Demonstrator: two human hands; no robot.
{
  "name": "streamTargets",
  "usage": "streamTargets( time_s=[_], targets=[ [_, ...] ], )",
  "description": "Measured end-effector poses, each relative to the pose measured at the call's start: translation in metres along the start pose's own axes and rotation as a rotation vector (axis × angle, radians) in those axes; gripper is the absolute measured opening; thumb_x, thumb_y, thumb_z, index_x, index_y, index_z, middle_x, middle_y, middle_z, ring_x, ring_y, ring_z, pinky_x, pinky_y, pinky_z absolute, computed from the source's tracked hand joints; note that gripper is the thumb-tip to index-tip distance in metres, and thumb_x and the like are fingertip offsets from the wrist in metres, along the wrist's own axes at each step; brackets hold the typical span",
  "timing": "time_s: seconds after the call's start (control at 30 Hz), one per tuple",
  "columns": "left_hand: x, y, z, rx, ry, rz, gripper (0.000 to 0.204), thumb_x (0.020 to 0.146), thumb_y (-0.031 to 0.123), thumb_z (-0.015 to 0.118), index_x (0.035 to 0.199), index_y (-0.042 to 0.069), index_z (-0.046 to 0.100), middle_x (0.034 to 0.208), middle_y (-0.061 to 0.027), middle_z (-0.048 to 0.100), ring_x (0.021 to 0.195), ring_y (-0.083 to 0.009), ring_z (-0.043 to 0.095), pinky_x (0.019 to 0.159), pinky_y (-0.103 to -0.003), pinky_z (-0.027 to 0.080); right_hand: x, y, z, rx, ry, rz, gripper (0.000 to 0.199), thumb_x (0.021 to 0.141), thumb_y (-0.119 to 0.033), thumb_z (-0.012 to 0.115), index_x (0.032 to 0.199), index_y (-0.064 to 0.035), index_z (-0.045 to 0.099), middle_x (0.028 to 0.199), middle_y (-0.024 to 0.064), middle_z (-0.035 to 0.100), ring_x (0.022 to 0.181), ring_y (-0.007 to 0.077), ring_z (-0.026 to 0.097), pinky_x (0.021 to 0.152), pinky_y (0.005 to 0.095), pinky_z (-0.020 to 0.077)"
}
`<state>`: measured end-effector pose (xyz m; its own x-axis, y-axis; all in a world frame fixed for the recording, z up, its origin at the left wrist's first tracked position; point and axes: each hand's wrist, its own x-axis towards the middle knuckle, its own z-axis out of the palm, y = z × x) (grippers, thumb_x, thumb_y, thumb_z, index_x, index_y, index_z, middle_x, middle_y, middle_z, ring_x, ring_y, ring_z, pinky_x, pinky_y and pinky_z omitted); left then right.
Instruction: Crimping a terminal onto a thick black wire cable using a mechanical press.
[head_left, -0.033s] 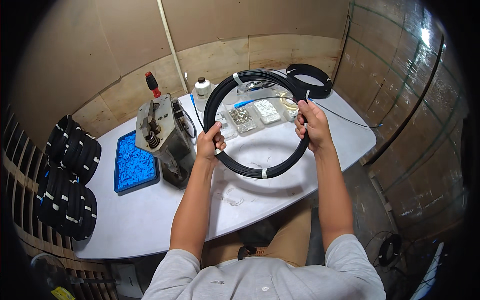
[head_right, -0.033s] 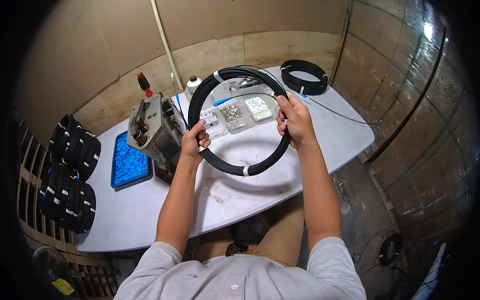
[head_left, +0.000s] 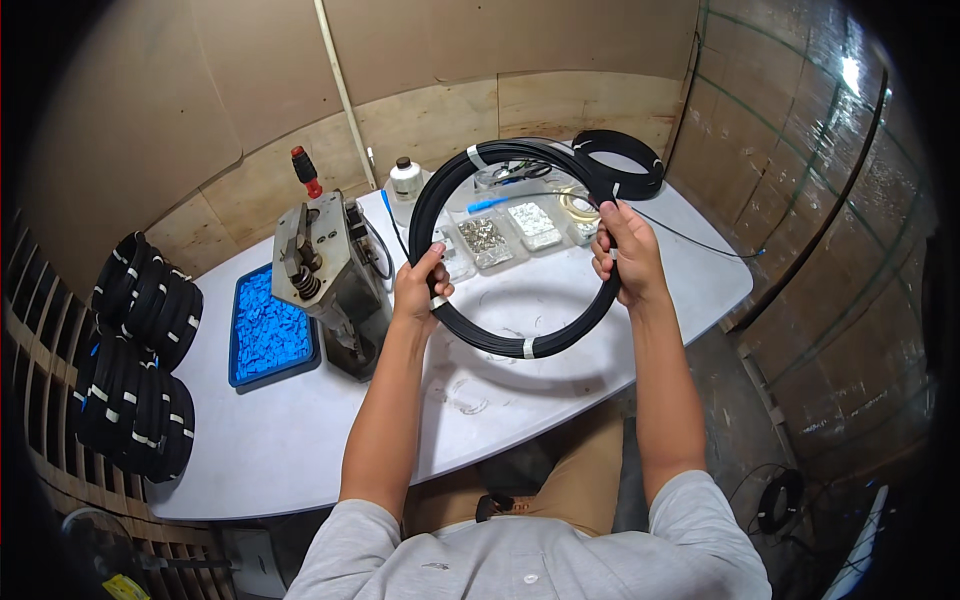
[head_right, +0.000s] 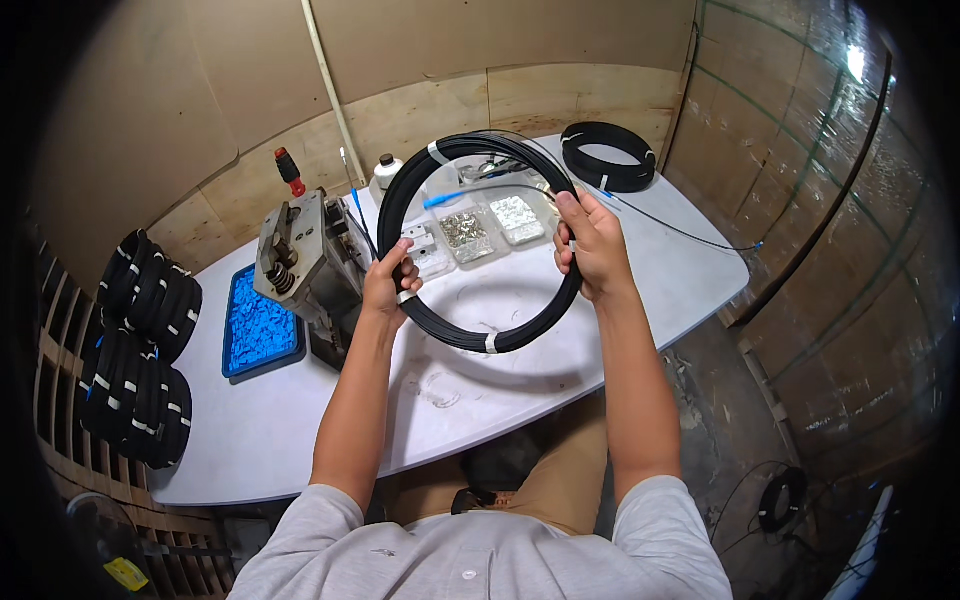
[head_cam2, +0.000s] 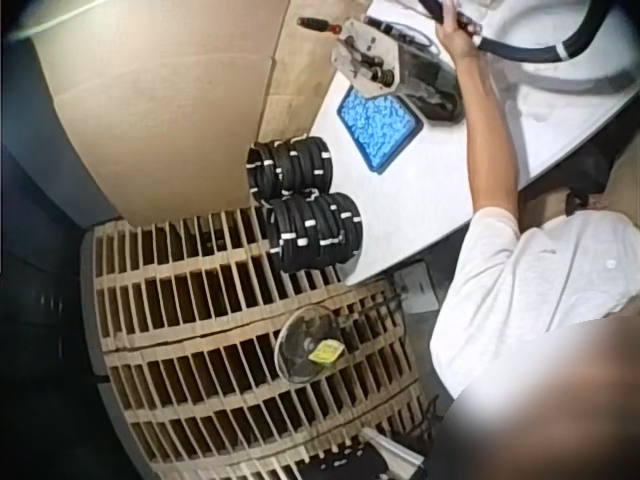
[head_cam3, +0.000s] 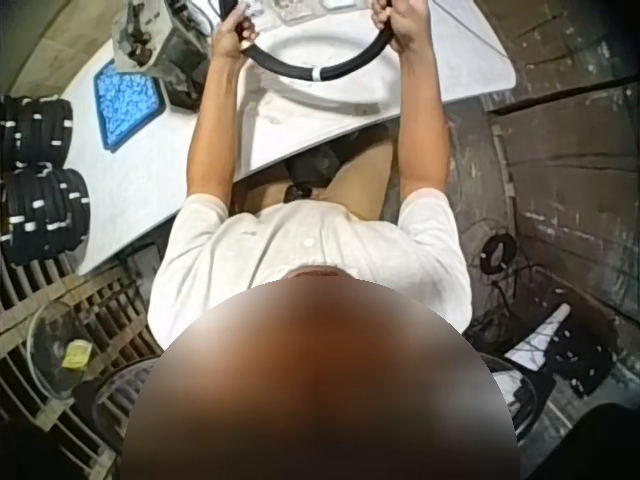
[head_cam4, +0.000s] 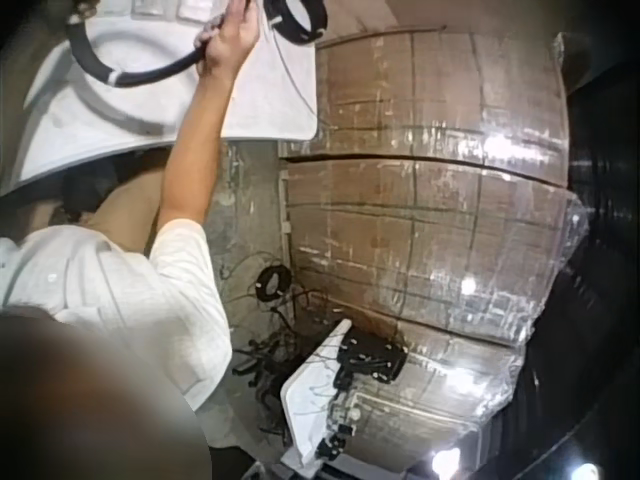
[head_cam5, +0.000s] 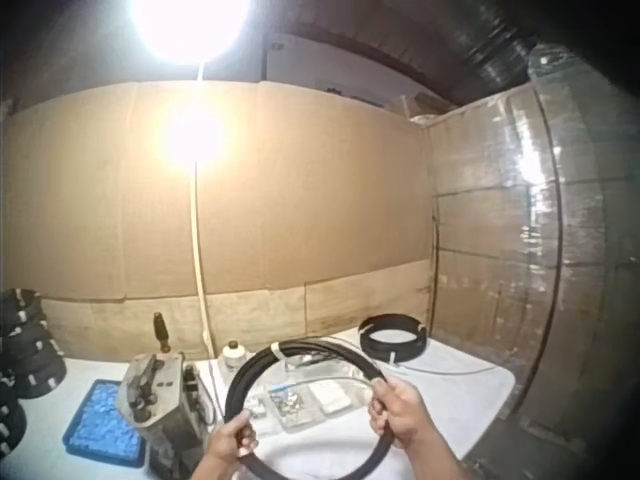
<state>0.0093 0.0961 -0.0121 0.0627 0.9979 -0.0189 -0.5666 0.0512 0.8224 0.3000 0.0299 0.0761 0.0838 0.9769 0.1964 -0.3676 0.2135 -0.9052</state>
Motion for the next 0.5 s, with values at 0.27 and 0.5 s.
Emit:
streamTargets(
  time_s=[0.27, 0.5],
  targets=[
    [-0.024, -0.008, 0.037, 0.179, 0.209, 0.552, 0.037, 0.101, 0.020, 0.071, 0.131, 0.000, 0.062, 0.115, -0.0068, 0.067, 0.107, -0.0156, 0.063, 0.096, -0.030, 0.050, -0.026, -0.019, 0.050, -0.023, 0.143, -0.327, 0.053, 0.104, -0.038, 0.067, 0.140, -0.0023, 0.055, 0.070, -0.0011, 0.055, 0.046, 0.0066, 0.051, 0.042, 0.0238, 0.0440],
    [-0.071, 0.044, 0.123, 0.088, -0.398, 0.386, 0.044, 0.106, 0.022, 0.065, 0.140, -0.004, 0.057, 0.127, -0.0136, 0.069, 0.115, -0.0212, 0.068, 0.103, -0.035, 0.052, -0.031, 0.008, 0.091, -0.151, 0.200, -0.693, 0.067, 0.095, -0.031, 0.080, 0.144, 0.0020, 0.048, 0.094, 0.0027, 0.068, 0.065, 0.0044, 0.058, 0.052, 0.0197, 0.0499]
  ],
)
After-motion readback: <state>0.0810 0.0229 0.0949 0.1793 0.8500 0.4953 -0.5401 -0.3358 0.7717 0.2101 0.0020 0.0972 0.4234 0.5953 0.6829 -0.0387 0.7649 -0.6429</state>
